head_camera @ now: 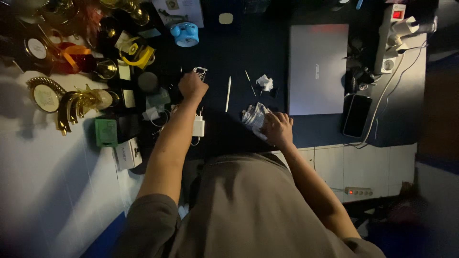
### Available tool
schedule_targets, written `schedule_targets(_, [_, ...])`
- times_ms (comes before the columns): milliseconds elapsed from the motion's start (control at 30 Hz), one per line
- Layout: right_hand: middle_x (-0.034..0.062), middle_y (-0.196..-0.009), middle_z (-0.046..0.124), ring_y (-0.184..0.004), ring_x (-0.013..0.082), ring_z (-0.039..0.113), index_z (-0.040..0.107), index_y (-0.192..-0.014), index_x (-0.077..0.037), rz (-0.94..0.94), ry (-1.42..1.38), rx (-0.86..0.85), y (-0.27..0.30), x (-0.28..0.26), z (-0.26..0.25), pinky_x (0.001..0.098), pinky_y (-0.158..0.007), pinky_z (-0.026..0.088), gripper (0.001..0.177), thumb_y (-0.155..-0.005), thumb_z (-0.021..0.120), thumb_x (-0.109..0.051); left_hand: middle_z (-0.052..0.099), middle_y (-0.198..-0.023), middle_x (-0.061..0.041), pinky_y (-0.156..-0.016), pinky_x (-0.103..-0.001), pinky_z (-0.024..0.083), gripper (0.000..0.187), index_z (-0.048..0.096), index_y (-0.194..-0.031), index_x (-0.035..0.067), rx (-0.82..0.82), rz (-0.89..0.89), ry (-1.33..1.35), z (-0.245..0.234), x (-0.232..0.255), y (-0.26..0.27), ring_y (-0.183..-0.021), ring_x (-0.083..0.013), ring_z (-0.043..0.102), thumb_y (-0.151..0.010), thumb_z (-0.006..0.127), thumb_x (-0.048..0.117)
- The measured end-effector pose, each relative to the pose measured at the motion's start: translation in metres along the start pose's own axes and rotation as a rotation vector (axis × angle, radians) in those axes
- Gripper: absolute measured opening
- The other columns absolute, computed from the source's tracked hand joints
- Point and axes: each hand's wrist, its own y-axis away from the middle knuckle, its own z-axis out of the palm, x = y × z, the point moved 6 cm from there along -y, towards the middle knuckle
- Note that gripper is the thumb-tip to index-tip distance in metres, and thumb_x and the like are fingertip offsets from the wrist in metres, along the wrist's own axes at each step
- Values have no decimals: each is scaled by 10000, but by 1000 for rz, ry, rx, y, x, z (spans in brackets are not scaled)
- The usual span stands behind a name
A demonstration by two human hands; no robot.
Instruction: Organizing and wiping down a cluttered desk with various items.
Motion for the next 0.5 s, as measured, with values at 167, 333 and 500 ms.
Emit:
schedule_targets(167, [137, -1202, 674, -1118, 339, 584, 717, -1198, -70, -75, 37, 21, -4, -6, -3, 507, -948, 397, 415, -852, 699, -298, 764, -886, -129, -676, -377, 621, 181, 744, -888, 85, 36, -3, -46, 14, -10, -15, -817, -258, 765, -761, 853, 154])
schedule_targets(333, [144, -1159, 674, -1102, 364, 571, 722, -1154, -69, -56, -15, 17, -6, -13, -10, 521, -909, 393, 524, -705, 768, -334, 765, -882, -131, -669, -380, 629, 149, 750, -863, 73, -19, -2, -37, 3, -14, -13, -804, -255, 770, -783, 841, 161])
schedule_targets(500, [94, -1219, 684, -1171, 313, 594, 721, -1233, -112, -6, -11, 24, -3, -2, -1, 491, -1013, 409, 295, -968, 662, -229, 768, -846, -130, -705, -383, 613, 292, 723, -912, 48, -41, -64, 230, 0, -22, -13, -774, -249, 773, -716, 875, 203])
